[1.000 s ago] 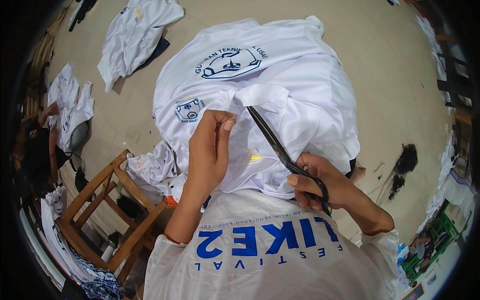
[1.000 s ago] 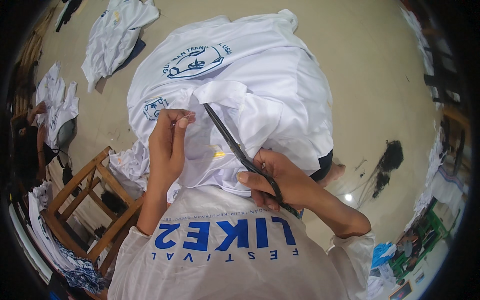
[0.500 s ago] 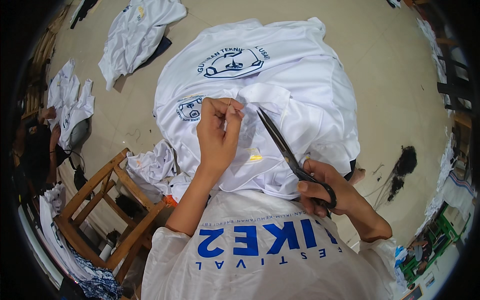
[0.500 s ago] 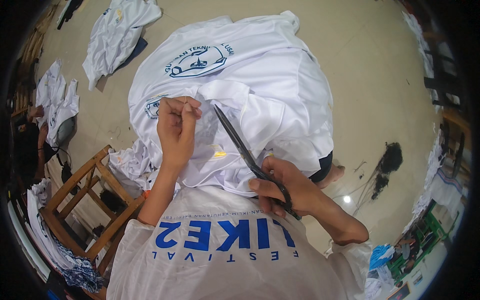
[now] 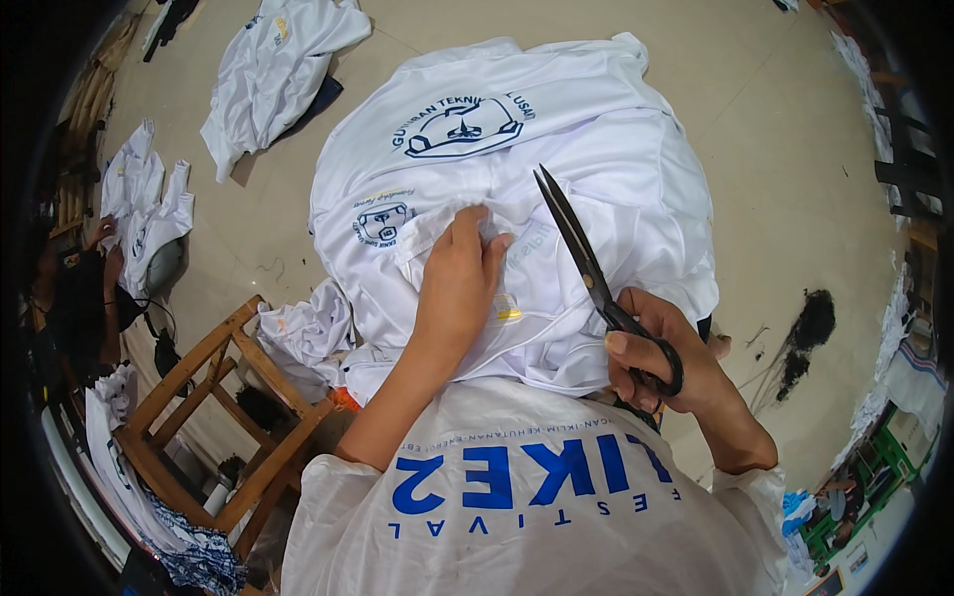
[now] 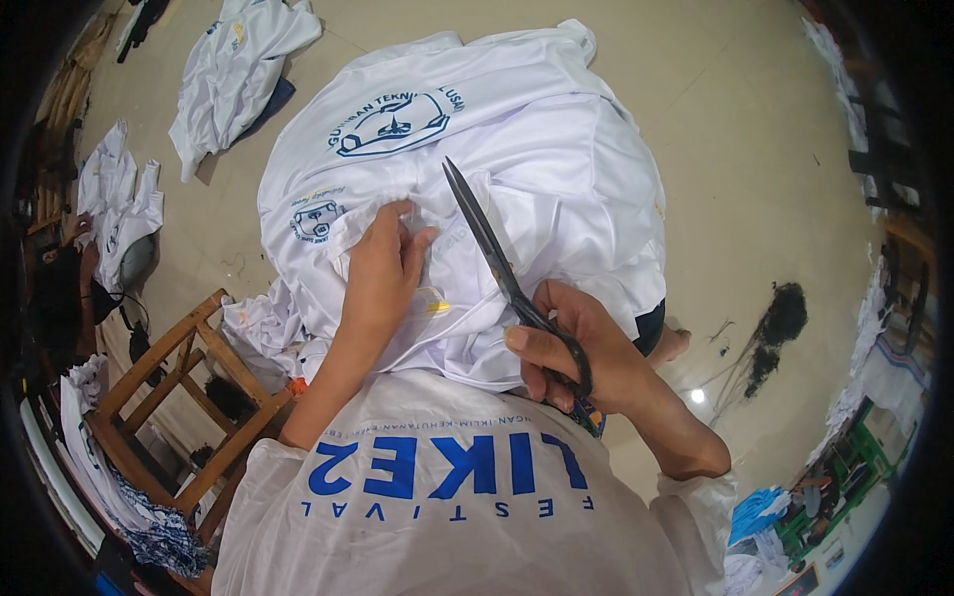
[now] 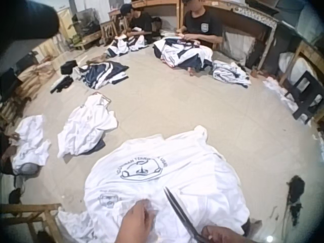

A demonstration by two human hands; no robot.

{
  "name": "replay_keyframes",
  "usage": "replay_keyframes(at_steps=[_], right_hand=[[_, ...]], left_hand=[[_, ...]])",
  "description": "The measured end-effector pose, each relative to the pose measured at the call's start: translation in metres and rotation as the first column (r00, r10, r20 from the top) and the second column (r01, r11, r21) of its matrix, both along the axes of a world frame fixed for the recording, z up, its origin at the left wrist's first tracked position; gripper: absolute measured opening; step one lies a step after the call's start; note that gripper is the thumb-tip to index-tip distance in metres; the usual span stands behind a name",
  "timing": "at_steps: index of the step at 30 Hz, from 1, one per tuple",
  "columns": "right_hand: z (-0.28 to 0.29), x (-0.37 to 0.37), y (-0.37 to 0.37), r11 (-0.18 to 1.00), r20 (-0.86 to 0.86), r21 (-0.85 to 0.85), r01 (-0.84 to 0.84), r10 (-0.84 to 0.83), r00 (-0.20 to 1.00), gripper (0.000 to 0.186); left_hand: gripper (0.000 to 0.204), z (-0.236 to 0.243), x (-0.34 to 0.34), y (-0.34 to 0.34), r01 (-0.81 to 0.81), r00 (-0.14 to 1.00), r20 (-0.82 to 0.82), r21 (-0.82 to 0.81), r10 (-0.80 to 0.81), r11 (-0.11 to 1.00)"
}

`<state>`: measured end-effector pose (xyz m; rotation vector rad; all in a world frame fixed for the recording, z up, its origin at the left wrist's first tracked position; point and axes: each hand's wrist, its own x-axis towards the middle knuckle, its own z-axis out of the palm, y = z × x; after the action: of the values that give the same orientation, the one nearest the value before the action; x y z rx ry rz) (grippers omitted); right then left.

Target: The person uses scissors to cut the seams and edges of a white shirt laid out on their lap. They repeatedly snip threads and trim the fabric around the collar and placket area.

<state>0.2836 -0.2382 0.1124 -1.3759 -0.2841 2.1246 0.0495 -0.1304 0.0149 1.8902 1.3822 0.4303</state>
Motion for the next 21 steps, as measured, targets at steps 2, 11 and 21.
replay_keyframes(at_steps=[2, 11, 21], right_hand=[[0.000, 0.000, 0.001, 1.000, -0.002, 0.007, -0.004, 0.004, 1.000, 0.047], [0.002, -0.002, -0.002, 0.999, -0.031, 0.042, -0.002, 0.004, 1.000, 0.046], [-0.003, -0.004, -0.003, 0.993, -0.048, 0.042, -0.110, 0.112, 0.993, 0.044]], left_hand=[[0.034, -0.007, 0.006, 0.003, -0.008, 0.999, -0.044, 0.053, 0.011, 0.999], [0.026, -0.020, 0.017, 0.033, -0.022, 0.971, -0.234, 0.129, 0.052, 0.991], [0.015, 0.027, -0.014, 0.028, -0.014, 0.997, -0.081, -0.053, 0.010, 0.998]])
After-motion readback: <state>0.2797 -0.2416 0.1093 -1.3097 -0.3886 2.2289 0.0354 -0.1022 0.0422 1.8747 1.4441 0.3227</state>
